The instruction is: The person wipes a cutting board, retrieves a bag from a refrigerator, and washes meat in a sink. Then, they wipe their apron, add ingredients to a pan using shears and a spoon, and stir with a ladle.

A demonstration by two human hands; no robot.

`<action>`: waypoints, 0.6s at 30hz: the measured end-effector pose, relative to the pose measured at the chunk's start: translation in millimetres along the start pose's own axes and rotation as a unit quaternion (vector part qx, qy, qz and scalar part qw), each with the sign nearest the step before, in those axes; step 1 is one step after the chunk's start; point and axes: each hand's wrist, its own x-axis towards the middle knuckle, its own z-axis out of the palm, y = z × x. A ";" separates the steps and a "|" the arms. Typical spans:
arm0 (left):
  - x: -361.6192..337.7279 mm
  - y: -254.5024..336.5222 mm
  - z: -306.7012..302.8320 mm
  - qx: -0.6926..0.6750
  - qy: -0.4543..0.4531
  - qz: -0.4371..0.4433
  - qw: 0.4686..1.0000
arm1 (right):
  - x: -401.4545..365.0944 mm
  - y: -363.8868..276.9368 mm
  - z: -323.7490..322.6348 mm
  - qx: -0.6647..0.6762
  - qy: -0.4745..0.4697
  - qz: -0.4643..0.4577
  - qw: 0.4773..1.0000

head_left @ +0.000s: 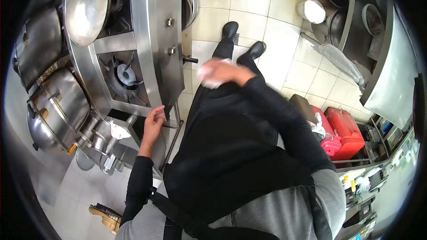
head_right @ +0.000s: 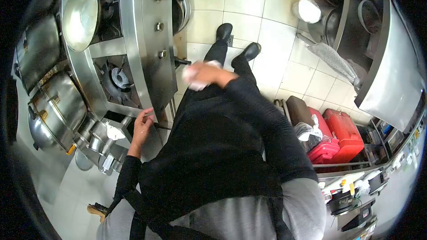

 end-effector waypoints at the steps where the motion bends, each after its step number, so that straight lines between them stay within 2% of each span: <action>1: 5.7 3.4 -0.6 0.000 -0.003 0.004 1.000 | -1.1 -24.3 20.8 -0.080 -0.056 -0.092 0.991; 2: 8.5 6.0 -3.4 0.011 0.013 0.029 0.999 | -12.3 -22.6 40.3 -0.173 -0.019 -0.091 0.980; 3: 13.9 11.3 -8.1 0.023 0.028 0.058 0.998 | 2.7 22.0 53.5 -0.149 0.039 -0.072 0.985; 4: 15.3 14.7 -11.7 0.012 0.036 0.106 0.994 | 16.1 76.0 44.9 -0.195 0.049 -0.015 0.980; 5: 14.1 22.1 -15.9 0.009 0.043 0.108 0.993 | 6.8 113.4 33.7 -0.231 0.056 0.044 0.970; 6: 7.1 27.2 -19.0 -0.001 0.041 0.090 0.995 | -41.3 60.5 -27.4 -0.230 0.061 0.096 0.966; 7: 11.5 37.4 -18.9 -0.013 0.040 0.084 0.996 | -57.2 162.9 -39.7 -0.314 0.040 0.150 0.937; 8: 19.6 34.7 -22.1 -0.010 0.045 0.099 0.994 | -102.8 182.4 -75.5 -0.304 0.031 0.153 0.940; 9: 22.3 26.7 -27.9 -0.005 0.044 0.111 0.993 | -152.3 128.3 -113.2 -0.227 0.049 0.246 0.941; 10: 24.9 30.2 -29.1 -0.002 0.040 0.118 0.992 | -186.7 139.0 -135.9 -0.288 0.059 0.195 0.936; 11: 31.4 25.0 -32.9 -0.017 0.035 0.124 0.991 | -228.7 136.3 -141.3 -0.157 0.172 0.191 0.954; 12: 35.1 23.3 -36.5 -0.019 0.025 0.123 0.992 | -262.2 73.5 -147.9 0.121 0.232 0.255 0.931; 13: 41.8 24.4 -39.6 -0.021 0.018 0.123 0.992 | -282.9 -12.5 -154.3 0.389 0.280 0.279 0.832; 15: 56.8 25.9 -47.7 0.001 0.002 0.162 0.987 | -308.1 -81.0 -138.3 0.159 0.203 0.162 0.952; 17: 66.3 43.2 -47.6 0.014 -0.002 0.162 0.987 | -297.5 -92.4 -54.8 0.123 0.253 0.078 0.956; 18: 78.8 46.7 -50.4 0.025 -0.017 0.176 0.984 | -295.9 -82.6 -21.9 0.094 0.278 0.093 0.951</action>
